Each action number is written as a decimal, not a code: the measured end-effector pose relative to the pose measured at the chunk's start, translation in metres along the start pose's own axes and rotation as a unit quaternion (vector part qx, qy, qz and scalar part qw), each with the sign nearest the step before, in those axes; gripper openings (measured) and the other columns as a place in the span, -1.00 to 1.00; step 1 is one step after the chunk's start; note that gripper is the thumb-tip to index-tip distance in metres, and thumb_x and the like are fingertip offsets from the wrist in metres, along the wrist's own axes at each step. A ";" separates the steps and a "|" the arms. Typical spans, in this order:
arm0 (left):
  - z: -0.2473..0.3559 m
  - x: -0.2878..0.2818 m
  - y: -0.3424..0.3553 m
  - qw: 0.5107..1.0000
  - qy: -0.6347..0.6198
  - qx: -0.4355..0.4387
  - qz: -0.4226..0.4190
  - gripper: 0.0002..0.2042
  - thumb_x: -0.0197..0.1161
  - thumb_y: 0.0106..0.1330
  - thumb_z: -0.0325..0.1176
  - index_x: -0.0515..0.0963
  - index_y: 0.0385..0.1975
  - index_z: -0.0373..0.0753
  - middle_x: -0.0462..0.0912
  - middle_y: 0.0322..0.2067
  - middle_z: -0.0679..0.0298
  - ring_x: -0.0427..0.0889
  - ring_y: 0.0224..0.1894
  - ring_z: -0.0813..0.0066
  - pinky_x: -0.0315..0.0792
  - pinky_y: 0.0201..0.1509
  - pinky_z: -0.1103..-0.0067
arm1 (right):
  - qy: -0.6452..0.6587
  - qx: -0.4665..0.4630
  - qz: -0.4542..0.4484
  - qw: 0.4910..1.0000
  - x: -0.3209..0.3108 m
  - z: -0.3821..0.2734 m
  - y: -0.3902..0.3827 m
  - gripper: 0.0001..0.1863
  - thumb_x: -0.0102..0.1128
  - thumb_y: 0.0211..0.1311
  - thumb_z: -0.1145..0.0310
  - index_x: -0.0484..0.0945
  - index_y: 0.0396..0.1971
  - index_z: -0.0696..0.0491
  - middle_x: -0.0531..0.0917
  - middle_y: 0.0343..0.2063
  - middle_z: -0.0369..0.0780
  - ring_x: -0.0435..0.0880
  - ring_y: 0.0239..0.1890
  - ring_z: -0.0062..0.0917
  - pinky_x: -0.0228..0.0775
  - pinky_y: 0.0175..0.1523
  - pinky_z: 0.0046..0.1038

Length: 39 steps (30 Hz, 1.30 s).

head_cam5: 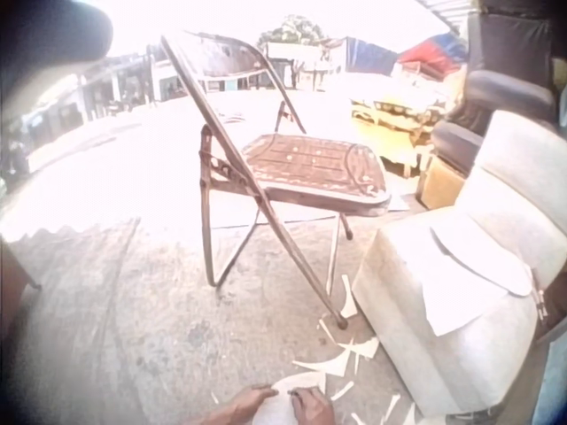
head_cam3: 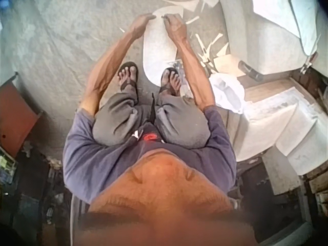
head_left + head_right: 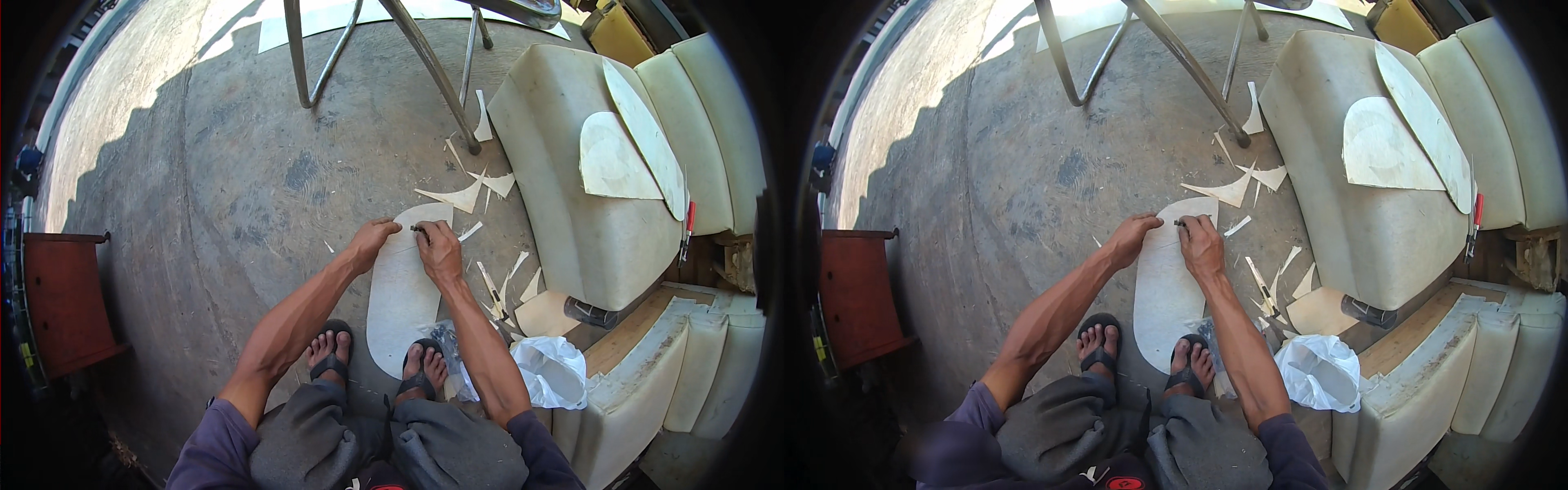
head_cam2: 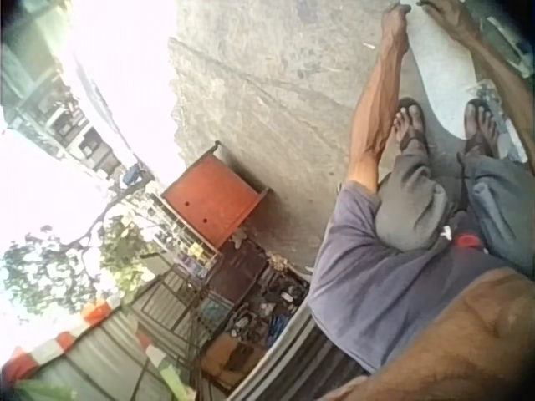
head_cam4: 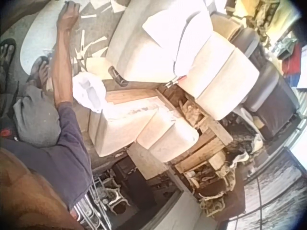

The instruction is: The person prepares wooden furniture components by cleaning out holes and attaching small plastic caps, then uses a knife to trim a curved piece of wood while sitting on the ground at an outdoor workshop.

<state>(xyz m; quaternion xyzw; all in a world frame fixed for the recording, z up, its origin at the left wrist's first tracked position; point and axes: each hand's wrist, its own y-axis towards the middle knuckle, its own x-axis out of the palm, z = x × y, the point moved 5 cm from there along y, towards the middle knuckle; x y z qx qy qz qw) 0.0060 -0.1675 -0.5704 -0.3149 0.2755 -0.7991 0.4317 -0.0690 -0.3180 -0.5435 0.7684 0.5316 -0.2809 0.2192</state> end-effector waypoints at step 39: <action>-0.021 -0.001 0.035 0.999 0.037 -0.010 0.025 -0.71 0.33 0.35 -0.47 0.59 0.00 -0.47 0.72 -0.21 0.11 0.71 -0.29 0.41 0.60 -0.25 0.50 | -0.036 -0.019 0.041 0.998 0.000 -0.004 -0.001 -0.83 0.30 0.25 0.45 0.69 -0.16 0.02 0.65 -0.30 -0.13 0.70 -0.28 -0.12 0.57 -0.20 -0.18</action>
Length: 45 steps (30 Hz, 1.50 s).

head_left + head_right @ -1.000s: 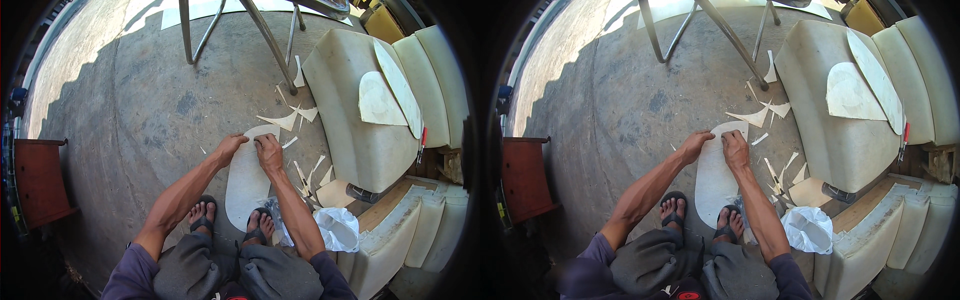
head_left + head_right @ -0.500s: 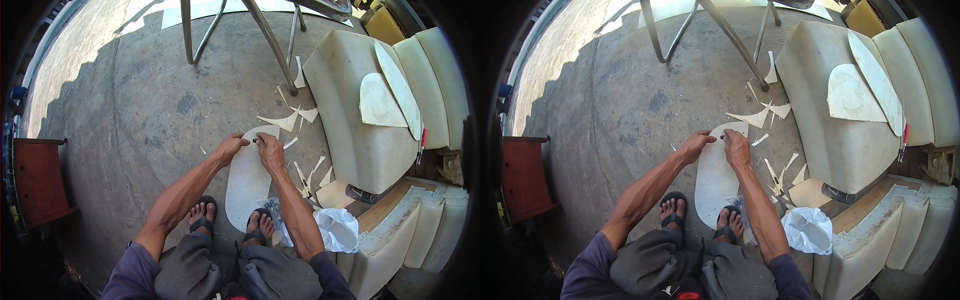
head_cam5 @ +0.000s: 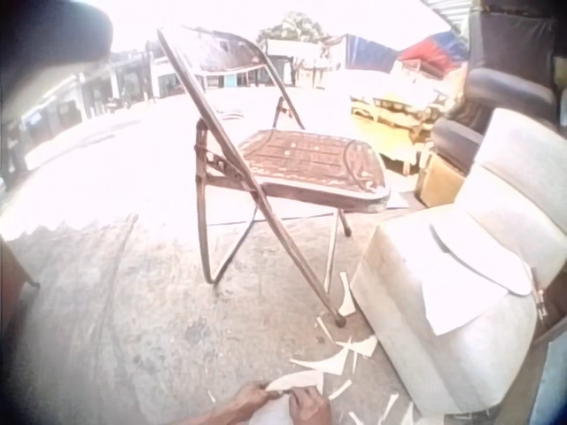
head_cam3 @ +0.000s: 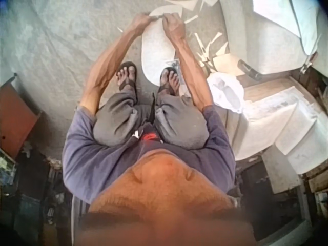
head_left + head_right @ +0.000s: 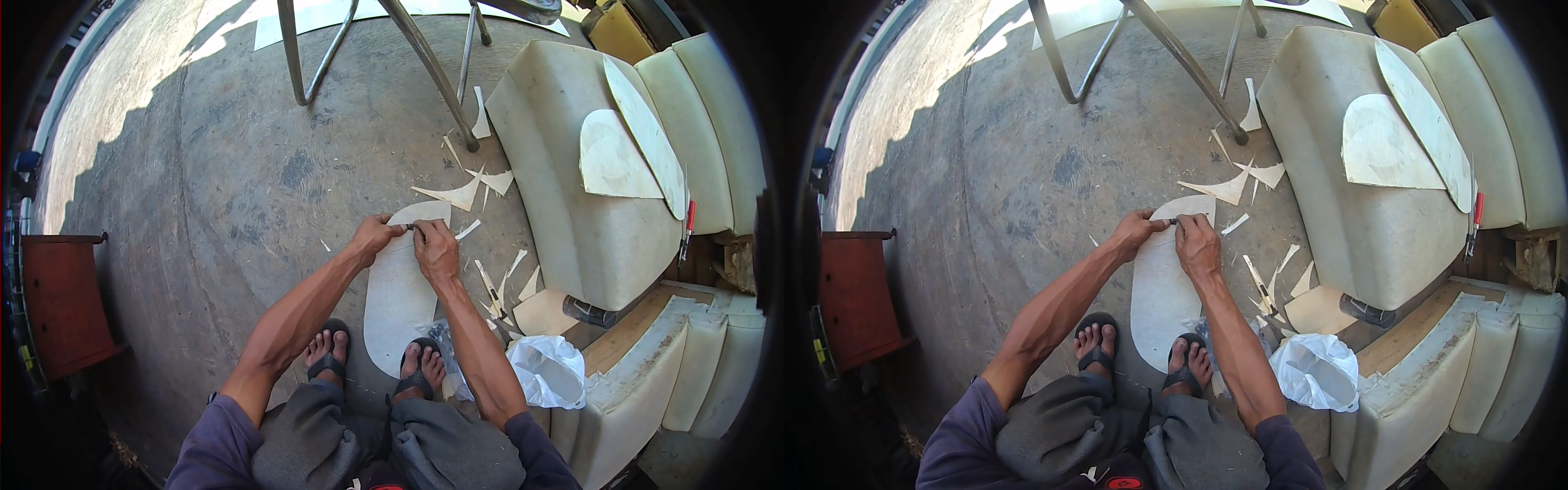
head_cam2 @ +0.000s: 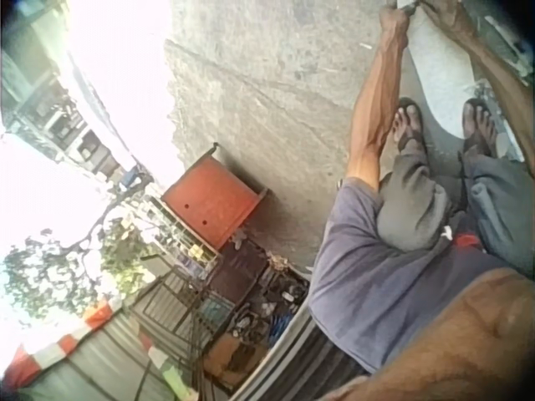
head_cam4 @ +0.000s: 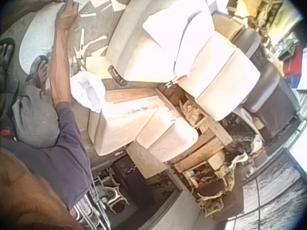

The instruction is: The person prepares wooden furniture components by cleaning out holes and attaching small plastic caps, then uses a knife to trim a curved piece of wood while sitting on the ground at an outdoor workshop.

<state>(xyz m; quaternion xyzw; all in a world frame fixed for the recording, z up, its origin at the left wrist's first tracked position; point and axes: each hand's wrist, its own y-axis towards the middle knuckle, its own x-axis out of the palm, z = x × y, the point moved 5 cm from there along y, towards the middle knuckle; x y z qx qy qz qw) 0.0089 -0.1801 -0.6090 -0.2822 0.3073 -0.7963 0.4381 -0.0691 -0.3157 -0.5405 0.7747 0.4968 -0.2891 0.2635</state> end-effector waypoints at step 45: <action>0.009 0.001 -0.009 0.999 0.040 -0.001 -0.025 -0.70 0.34 0.38 -0.35 0.62 -0.02 -0.46 0.74 -0.26 0.12 0.71 -0.37 0.45 0.60 -0.30 0.53 | 0.222 0.352 -0.079 0.906 0.011 0.040 0.029 0.21 0.55 -0.21 0.42 -0.04 0.48 0.15 0.45 0.23 0.19 0.49 0.29 -0.05 0.35 0.38 -0.26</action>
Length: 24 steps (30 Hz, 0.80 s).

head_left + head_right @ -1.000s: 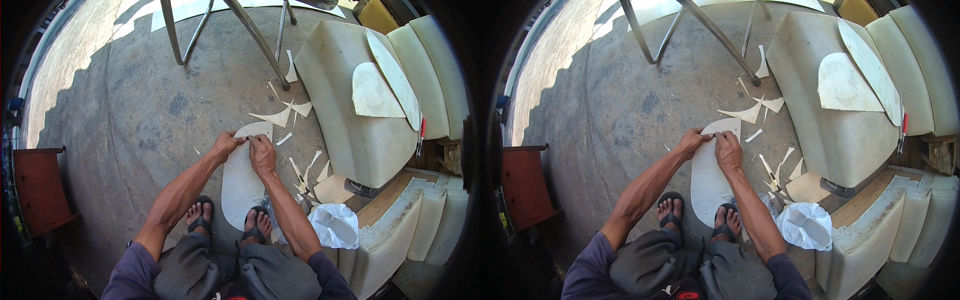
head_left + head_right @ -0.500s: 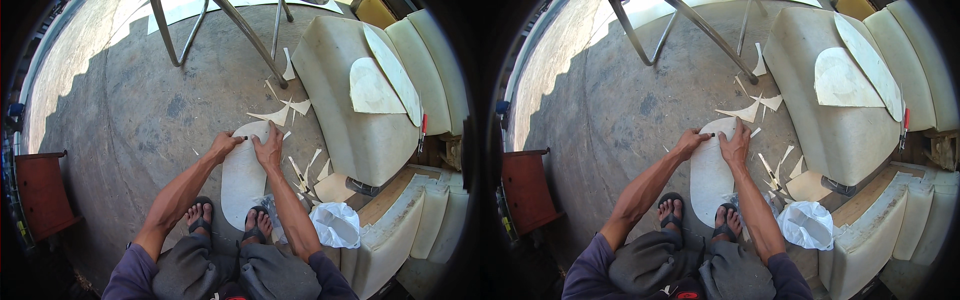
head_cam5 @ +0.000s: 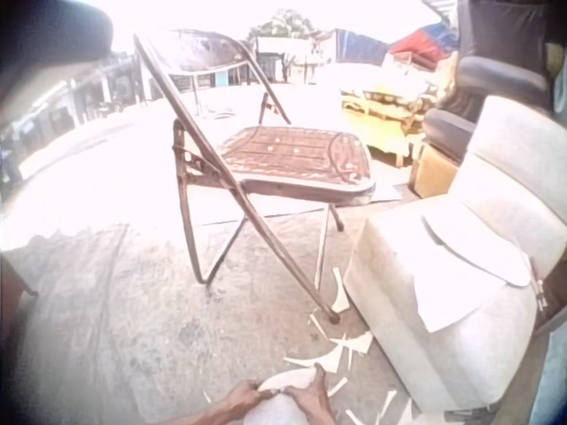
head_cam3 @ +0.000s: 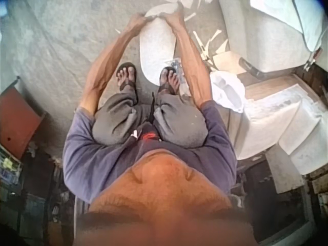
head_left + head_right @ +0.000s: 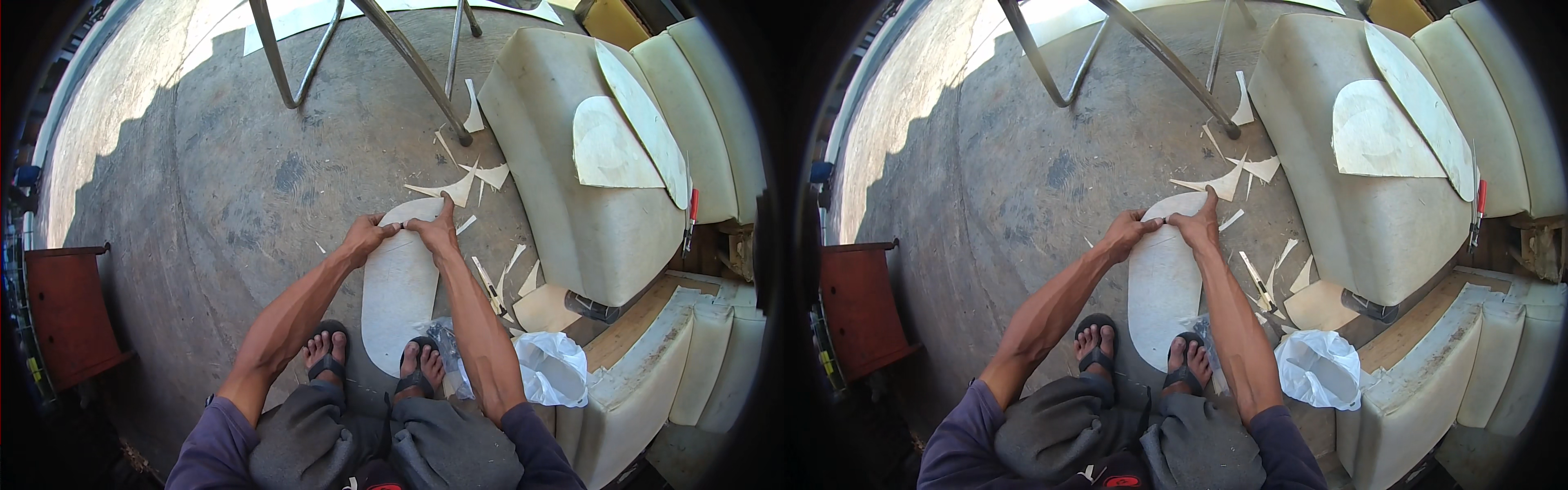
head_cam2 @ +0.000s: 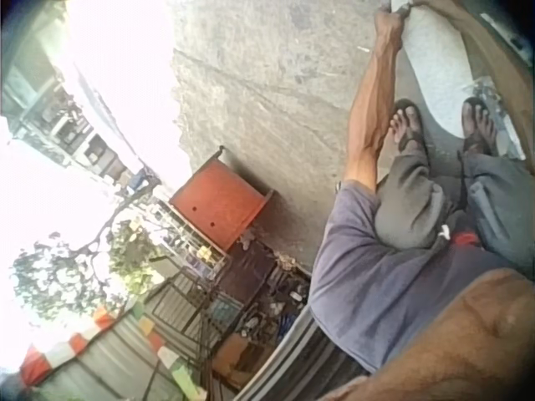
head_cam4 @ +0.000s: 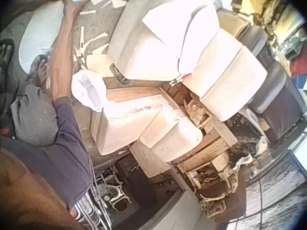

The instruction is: The person prepares wooden furniture components by cleaning out holes and attaching small plastic caps, then uses a knife to trim a curved piece of wood while sitting on the ground at an outdoor workshop.

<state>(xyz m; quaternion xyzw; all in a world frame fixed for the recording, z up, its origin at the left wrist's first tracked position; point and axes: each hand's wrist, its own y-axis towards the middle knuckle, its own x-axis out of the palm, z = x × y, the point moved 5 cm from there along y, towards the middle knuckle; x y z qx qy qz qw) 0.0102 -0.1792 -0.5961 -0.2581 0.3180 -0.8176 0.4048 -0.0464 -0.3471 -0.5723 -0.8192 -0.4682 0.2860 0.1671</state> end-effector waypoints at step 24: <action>0.006 0.001 0.002 0.999 0.008 0.025 -0.031 -0.65 0.37 0.34 -0.33 0.61 -0.01 -0.47 0.75 -0.25 0.10 0.72 -0.36 0.44 0.59 -0.29 0.53 | -0.008 -0.045 0.022 0.999 -0.002 0.007 -0.006 -0.06 0.38 0.21 0.39 0.02 0.52 -0.10 0.47 0.26 0.11 0.55 0.24 -0.14 0.43 0.29 -0.24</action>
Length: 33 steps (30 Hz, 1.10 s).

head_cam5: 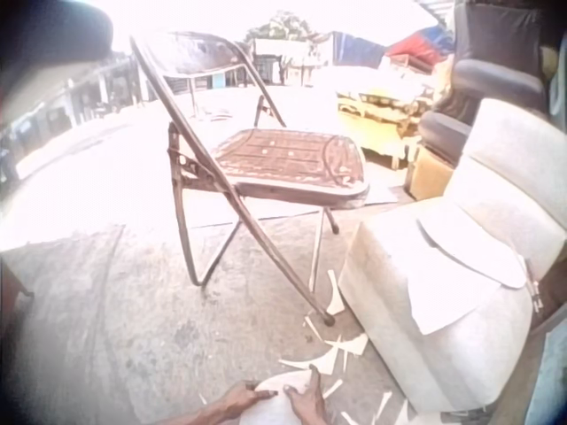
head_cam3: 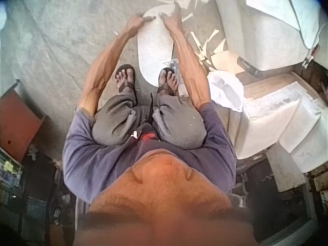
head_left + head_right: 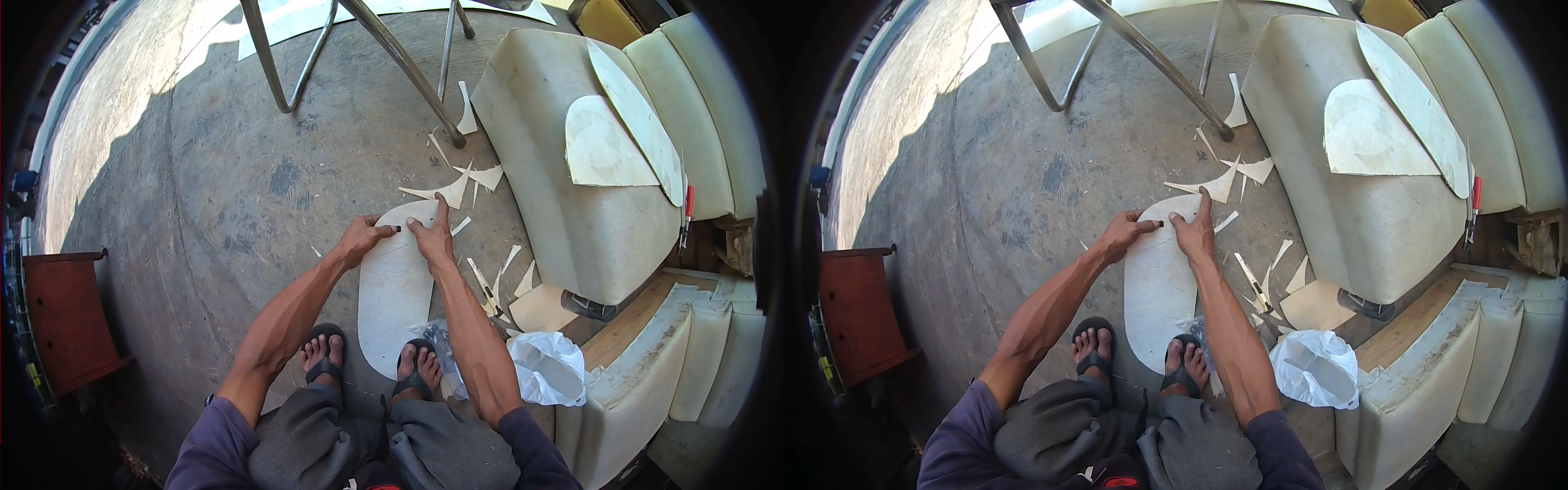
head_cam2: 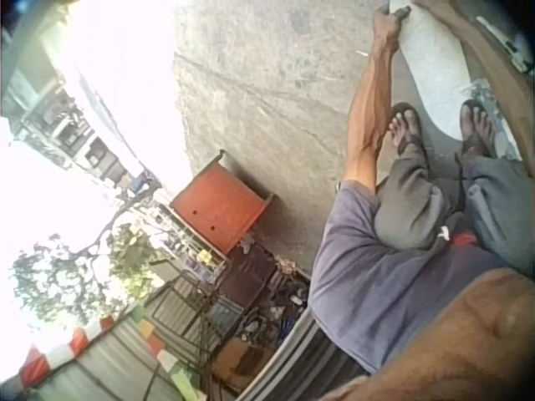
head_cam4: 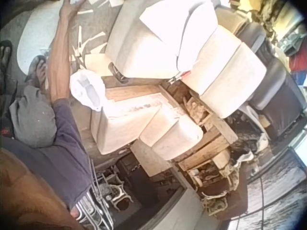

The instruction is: The person prepares wooden furniture components by cleaning out holes and attaching small plastic caps, then uses a knife to trim a curved piece of wood while sitting on the ground at an outdoor workshop.

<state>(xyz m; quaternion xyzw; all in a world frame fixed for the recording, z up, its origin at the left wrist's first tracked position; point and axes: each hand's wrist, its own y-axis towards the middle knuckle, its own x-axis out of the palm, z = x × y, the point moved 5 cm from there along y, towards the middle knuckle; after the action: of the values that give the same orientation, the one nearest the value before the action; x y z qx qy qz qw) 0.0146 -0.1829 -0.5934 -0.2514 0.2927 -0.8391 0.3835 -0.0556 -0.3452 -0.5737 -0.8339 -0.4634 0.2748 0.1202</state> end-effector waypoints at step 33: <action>-0.002 -0.001 0.006 0.996 -0.083 -0.041 -0.018 -0.68 0.24 0.48 -0.27 0.56 -0.04 -0.47 0.71 -0.22 0.07 0.74 -0.33 0.35 0.64 -0.25 0.46 | -0.276 -0.438 0.064 0.853 0.001 -0.027 -0.038 -0.83 0.34 0.17 0.40 0.64 -0.23 0.04 0.65 -0.22 -0.22 0.61 -0.08 -0.31 0.43 0.01 -0.24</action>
<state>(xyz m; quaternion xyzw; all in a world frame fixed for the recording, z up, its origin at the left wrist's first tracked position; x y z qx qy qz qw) 0.0169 -0.1852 -0.5989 -0.3409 0.2893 -0.8095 0.3804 -0.0669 -0.3226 -0.5345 -0.7179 -0.4959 0.2689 -0.4079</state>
